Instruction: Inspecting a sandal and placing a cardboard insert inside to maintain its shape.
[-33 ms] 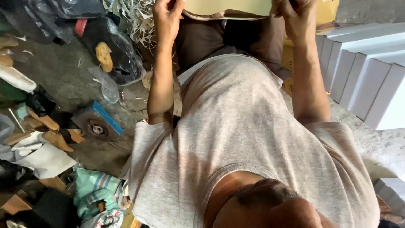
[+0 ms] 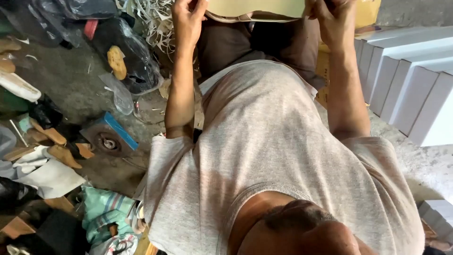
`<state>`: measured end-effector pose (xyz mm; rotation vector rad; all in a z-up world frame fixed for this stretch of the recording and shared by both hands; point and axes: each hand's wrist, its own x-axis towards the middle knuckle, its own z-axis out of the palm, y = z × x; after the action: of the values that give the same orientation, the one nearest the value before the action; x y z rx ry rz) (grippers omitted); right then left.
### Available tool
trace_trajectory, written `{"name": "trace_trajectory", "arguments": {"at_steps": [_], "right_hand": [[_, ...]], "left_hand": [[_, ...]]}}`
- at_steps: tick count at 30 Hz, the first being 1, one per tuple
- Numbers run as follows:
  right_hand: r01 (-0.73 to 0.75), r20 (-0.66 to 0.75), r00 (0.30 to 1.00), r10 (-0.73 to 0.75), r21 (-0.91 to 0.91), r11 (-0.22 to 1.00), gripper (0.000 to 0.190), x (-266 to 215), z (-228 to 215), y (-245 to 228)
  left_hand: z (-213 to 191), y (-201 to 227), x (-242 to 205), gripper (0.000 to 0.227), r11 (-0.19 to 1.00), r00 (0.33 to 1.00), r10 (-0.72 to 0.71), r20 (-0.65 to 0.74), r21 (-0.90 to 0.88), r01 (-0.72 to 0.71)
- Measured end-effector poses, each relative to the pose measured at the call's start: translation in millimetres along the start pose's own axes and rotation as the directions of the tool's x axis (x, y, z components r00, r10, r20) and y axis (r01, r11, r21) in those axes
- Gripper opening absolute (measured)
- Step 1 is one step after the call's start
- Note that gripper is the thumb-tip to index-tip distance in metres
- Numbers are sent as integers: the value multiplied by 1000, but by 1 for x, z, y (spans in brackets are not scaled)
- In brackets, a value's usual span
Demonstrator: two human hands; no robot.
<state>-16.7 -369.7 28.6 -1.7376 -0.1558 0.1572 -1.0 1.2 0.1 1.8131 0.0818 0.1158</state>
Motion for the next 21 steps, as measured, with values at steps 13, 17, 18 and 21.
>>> {"name": "trace_trajectory", "arguments": {"at_steps": [13,17,18,21], "right_hand": [[148,-41,981,-192,-488,860,16,2,1,9],[-4,-146,988,-49,-342,940,53,2,1,20],[8,-143,988,-60,-343,939,53,6,-1,13],[146,-51,982,-184,-422,895,8,6,-7,-3]], "left_hand": [[-9,-8,7,20,996,987,-22,161,-83,36],[-8,-13,6,18,982,985,12,170,-186,21],[-7,-14,7,18,982,986,21,163,-186,10],[-9,-7,4,22,975,981,-98,167,-183,129]]}}
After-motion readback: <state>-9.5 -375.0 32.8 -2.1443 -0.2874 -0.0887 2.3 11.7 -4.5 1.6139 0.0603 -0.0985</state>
